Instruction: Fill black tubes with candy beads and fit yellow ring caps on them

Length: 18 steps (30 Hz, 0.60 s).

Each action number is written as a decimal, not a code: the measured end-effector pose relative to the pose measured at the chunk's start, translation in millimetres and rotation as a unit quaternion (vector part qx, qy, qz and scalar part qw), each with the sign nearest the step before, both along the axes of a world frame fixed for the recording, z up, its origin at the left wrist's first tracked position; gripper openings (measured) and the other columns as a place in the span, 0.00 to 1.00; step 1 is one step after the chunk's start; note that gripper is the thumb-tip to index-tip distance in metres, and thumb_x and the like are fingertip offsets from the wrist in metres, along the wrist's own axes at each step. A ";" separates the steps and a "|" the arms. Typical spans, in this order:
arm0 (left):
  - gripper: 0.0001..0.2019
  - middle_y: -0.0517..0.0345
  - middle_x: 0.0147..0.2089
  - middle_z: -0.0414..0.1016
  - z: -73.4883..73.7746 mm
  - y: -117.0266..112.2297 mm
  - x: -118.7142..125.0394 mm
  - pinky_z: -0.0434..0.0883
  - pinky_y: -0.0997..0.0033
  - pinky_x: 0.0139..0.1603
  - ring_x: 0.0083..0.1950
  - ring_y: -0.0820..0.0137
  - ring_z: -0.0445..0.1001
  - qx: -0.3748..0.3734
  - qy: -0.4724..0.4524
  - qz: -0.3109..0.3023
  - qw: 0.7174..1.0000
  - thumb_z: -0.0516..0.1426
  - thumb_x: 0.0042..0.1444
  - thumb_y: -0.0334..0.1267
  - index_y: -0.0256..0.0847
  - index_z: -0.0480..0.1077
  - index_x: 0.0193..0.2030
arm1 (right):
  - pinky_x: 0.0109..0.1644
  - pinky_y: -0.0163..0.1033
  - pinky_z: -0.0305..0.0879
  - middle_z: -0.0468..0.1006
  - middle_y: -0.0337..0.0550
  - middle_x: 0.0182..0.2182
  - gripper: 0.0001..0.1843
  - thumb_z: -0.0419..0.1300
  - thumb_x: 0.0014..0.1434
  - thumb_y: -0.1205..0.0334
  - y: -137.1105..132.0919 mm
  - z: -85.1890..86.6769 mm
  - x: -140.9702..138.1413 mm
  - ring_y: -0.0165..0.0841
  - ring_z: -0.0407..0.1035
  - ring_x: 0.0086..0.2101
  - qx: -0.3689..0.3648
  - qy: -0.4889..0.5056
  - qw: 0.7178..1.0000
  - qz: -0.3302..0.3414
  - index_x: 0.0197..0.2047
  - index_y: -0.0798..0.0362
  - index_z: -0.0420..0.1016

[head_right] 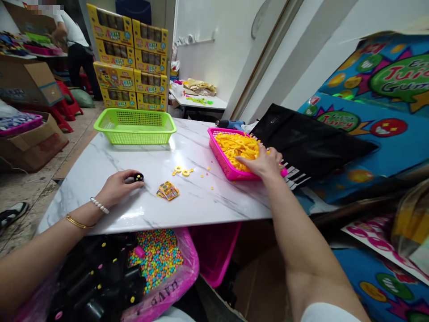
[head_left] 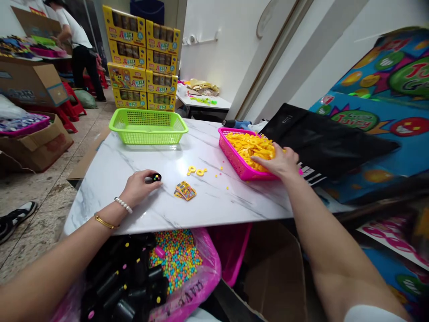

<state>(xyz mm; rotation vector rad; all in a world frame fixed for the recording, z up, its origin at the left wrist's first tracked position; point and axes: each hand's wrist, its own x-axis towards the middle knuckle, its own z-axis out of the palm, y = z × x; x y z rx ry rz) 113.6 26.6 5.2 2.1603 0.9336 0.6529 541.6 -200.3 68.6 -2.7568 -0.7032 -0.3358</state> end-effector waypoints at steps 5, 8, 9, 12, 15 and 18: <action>0.15 0.50 0.46 0.81 0.3 -21.9 -8.6 0.70 0.51 0.56 0.51 0.55 0.76 0.029 0.015 -0.039 0.999 0.64 0.50 0.43 0.43 0.79 0.45 | 0.55 0.53 0.54 0.59 0.72 0.62 0.49 0.62 0.52 0.33 0.0 1.4 17.3 0.56 0.58 0.57 -0.041 0.025 0.999 0.011 0.67 0.58 0.67; 0.15 0.50 0.46 0.81 0.0 -36.6 -11.8 0.70 0.51 0.56 0.51 0.56 0.75 0.033 0.013 -0.064 0.997 0.64 0.51 0.41 0.42 0.78 0.45 | 0.52 0.52 0.54 0.60 0.70 0.60 0.45 0.64 0.51 0.37 7.6 3.4 20.6 0.55 0.59 0.55 -0.051 0.008 0.999 0.010 0.64 0.58 0.71; 0.14 0.50 0.46 0.81 -0.5 -40.8 -12.9 0.71 0.51 0.55 0.51 0.57 0.75 0.037 0.007 -0.073 0.997 0.64 0.51 0.41 0.42 0.78 0.45 | 0.50 0.51 0.54 0.61 0.71 0.59 0.45 0.64 0.51 0.38 9.7 4.3 21.6 0.53 0.61 0.54 -0.056 0.006 0.998 0.013 0.64 0.59 0.71; 0.13 0.52 0.45 0.80 -3.0 -49.1 -16.2 0.71 0.53 0.54 0.50 0.59 0.75 0.053 -0.013 -0.089 0.995 0.64 0.52 0.40 0.43 0.77 0.45 | 0.45 0.48 0.54 0.67 0.72 0.54 0.45 0.65 0.49 0.38 12.8 7.5 24.8 0.47 0.65 0.48 -0.076 -0.001 0.997 0.028 0.62 0.64 0.73; 0.13 0.53 0.46 0.80 -5.5 -50.6 -18.1 0.72 0.54 0.54 0.50 0.59 0.75 0.052 -0.018 -0.083 0.995 0.64 0.52 0.40 0.44 0.77 0.45 | 0.41 0.46 0.53 0.71 0.69 0.50 0.42 0.66 0.49 0.41 14.6 10.5 24.8 0.44 0.67 0.44 -0.087 -0.028 0.996 0.026 0.60 0.62 0.76; 0.13 0.53 0.46 0.80 -6.7 -49.3 -18.0 0.72 0.54 0.54 0.50 0.59 0.75 0.044 -0.021 -0.074 0.996 0.64 0.51 0.40 0.44 0.77 0.45 | 0.38 0.44 0.52 0.72 0.66 0.52 0.36 0.67 0.49 0.44 18.0 13.6 20.3 0.39 0.67 0.39 -0.082 -0.063 0.995 0.014 0.56 0.60 0.80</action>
